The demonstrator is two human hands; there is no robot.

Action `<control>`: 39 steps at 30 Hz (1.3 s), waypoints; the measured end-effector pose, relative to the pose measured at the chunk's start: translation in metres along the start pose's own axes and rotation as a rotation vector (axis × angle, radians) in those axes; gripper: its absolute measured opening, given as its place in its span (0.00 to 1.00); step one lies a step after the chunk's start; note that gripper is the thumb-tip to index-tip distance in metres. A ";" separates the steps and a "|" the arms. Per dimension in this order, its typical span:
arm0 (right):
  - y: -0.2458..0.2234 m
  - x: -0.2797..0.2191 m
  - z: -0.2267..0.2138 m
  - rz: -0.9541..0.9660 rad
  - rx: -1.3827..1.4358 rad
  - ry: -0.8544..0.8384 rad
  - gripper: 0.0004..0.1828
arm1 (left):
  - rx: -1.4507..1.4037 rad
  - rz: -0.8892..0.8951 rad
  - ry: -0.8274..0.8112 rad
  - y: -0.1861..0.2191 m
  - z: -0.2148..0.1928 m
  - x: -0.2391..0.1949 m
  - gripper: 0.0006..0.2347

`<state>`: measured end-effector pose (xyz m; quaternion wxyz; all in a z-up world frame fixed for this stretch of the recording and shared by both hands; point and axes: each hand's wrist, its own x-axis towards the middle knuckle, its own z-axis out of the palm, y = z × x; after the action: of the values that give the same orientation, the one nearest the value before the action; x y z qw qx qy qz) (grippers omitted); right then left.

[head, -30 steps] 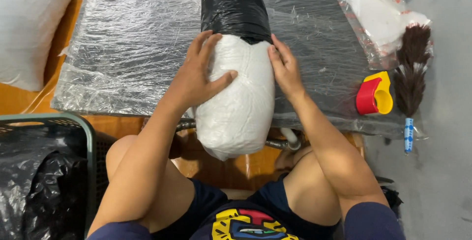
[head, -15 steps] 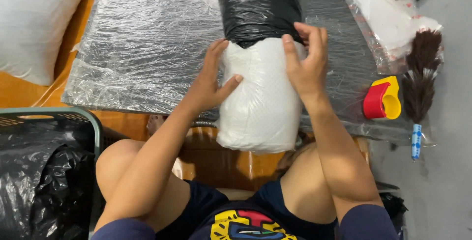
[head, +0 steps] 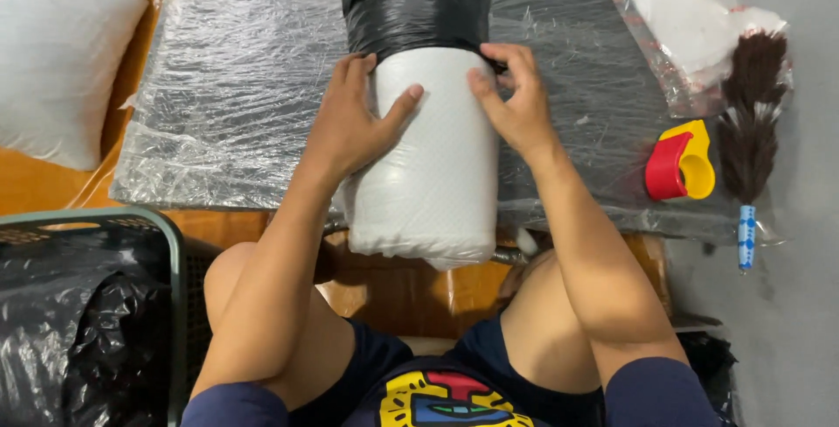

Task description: The person wraps a white bubble-wrapped item in a black plastic bag. They pull the bag over the item, smooth the plastic, and tie the top of the bag to secure it. The person then places the wrapped item aside and repeats the process with another item.

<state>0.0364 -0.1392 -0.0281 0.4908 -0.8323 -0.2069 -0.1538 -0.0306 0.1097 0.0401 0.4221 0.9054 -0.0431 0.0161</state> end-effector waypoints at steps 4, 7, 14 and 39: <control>0.004 0.003 0.000 0.065 0.077 0.004 0.12 | 0.081 -0.004 0.069 0.001 0.002 0.001 0.27; 0.013 0.006 0.002 0.040 -0.081 0.007 0.14 | 0.017 -0.023 0.065 -0.004 0.006 0.005 0.36; 0.017 0.006 0.012 -0.027 -0.111 0.051 0.04 | 0.115 0.071 0.235 -0.034 0.027 0.014 0.28; 0.004 0.000 0.041 -0.431 -0.232 0.121 0.25 | 0.140 0.039 0.335 -0.055 0.021 0.011 0.17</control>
<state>0.0402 -0.1051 -0.0502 0.3593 -0.8090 -0.3306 -0.3271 -0.0143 0.1278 -0.0151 0.3589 0.9162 0.0114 0.1779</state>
